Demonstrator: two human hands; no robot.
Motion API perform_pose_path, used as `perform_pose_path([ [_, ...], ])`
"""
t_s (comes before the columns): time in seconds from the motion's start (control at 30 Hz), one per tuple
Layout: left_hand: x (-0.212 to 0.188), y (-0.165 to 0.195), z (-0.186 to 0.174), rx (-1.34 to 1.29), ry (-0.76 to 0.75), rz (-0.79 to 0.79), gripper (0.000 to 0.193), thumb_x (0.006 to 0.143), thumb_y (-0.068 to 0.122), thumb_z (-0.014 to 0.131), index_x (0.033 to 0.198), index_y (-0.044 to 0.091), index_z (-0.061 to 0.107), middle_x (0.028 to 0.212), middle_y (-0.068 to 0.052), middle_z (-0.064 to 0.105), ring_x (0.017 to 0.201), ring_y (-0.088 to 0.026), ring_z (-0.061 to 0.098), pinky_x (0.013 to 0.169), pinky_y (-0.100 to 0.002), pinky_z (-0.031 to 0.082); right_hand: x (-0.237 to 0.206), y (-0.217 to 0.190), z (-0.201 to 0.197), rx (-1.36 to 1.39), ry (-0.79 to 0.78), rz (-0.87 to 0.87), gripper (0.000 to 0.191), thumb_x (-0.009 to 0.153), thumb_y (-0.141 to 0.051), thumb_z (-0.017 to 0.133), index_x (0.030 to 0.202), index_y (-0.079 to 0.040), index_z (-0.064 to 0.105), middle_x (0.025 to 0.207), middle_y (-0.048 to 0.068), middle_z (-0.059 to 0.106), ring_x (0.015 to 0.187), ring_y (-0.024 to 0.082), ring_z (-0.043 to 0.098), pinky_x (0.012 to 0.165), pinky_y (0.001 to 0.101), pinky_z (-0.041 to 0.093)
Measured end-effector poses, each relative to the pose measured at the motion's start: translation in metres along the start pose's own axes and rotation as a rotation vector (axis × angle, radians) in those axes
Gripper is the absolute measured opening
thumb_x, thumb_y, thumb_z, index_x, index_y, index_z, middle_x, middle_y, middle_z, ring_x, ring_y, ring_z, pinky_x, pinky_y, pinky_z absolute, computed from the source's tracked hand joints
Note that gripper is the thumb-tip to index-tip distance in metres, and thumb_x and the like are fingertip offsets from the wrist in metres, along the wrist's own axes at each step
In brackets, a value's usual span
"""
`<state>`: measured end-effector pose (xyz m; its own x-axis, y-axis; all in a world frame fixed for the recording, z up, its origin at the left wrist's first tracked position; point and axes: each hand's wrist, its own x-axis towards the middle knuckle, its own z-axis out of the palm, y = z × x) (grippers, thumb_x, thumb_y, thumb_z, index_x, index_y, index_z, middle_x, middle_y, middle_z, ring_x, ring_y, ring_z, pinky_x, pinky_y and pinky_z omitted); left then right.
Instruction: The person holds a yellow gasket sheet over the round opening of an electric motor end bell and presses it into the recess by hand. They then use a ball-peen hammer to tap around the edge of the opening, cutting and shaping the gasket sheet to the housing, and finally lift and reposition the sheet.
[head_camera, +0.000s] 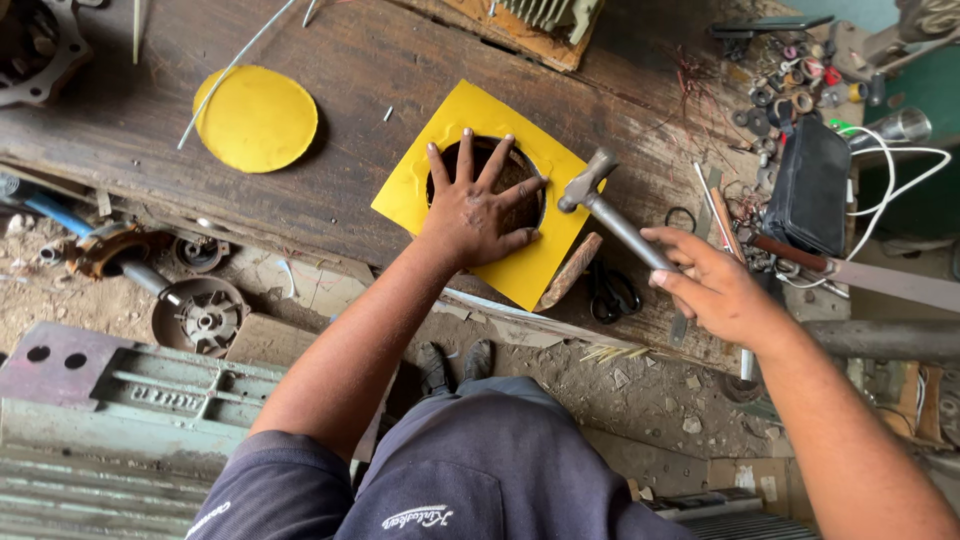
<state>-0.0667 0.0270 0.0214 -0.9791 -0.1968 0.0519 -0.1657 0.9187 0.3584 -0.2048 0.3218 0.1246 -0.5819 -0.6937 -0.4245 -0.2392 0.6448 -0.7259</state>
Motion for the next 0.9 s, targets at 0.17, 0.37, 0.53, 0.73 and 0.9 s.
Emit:
perform_pose_path([
  [0.17, -0.001, -0.001, 0.002, 0.025, 0.02, 0.005, 0.075, 0.082, 0.076, 0.057, 0.151, 0.05, 0.043, 0.169, -0.012, 0.015, 0.15, -0.059, 0.008, 0.106, -0.087, 0.001, 0.006, 0.019, 0.002, 0.034, -0.019, -0.038, 0.057, 0.093, -0.004, 0.061, 0.148, -0.016, 0.051, 0.093, 0.003, 0.063, 0.056, 0.007, 0.046, 0.047, 0.0227, 0.04],
  [0.37, -0.001, -0.002, 0.001, 0.016, 0.028, 0.015, 0.075, 0.082, 0.076, 0.058, 0.151, 0.05, 0.043, 0.169, -0.013, 0.016, 0.148, -0.061, 0.009, 0.104, -0.088, 0.001, 0.005, 0.034, 0.008, 0.141, -0.02, -0.048, 0.058, 0.094, -0.004, 0.058, 0.15, -0.015, 0.047, 0.093, 0.005, 0.065, 0.056, 0.006, 0.049, 0.045, 0.0218, 0.04],
  [0.53, -0.003, -0.003, 0.002, 0.015, 0.038, 0.017, 0.075, 0.081, 0.075, 0.059, 0.151, 0.051, 0.043, 0.169, -0.012, 0.016, 0.149, -0.06, 0.01, 0.105, -0.088, 0.002, -0.004, 0.04, 0.023, 0.198, 0.008, -0.016, 0.056, 0.095, -0.004, 0.056, 0.15, -0.014, 0.045, 0.094, 0.007, 0.064, 0.055, 0.006, 0.048, 0.043, 0.022, 0.04],
  [0.73, -0.003, -0.004, 0.003, 0.027, 0.037, 0.014, 0.075, 0.082, 0.075, 0.059, 0.151, 0.051, 0.042, 0.169, -0.013, 0.016, 0.148, -0.061, 0.011, 0.105, -0.088, 0.001, -0.013, 0.042, 0.04, 0.274, 0.06, -0.018, 0.056, 0.096, -0.004, 0.054, 0.15, -0.013, 0.043, 0.094, 0.008, 0.065, 0.054, 0.006, 0.048, 0.042, 0.0218, 0.04],
  [0.9, 0.0, -0.004, 0.002, 0.047, -0.001, 0.006, 0.075, 0.083, 0.076, 0.056, 0.152, 0.051, 0.04, 0.169, -0.013, 0.014, 0.148, -0.061, 0.009, 0.104, -0.088, 0.0, -0.02, 0.041, 0.052, 0.262, 0.089, -0.022, 0.056, 0.096, -0.005, 0.054, 0.15, -0.013, 0.042, 0.093, 0.009, 0.065, 0.052, 0.007, 0.049, 0.039, 0.0233, 0.04],
])
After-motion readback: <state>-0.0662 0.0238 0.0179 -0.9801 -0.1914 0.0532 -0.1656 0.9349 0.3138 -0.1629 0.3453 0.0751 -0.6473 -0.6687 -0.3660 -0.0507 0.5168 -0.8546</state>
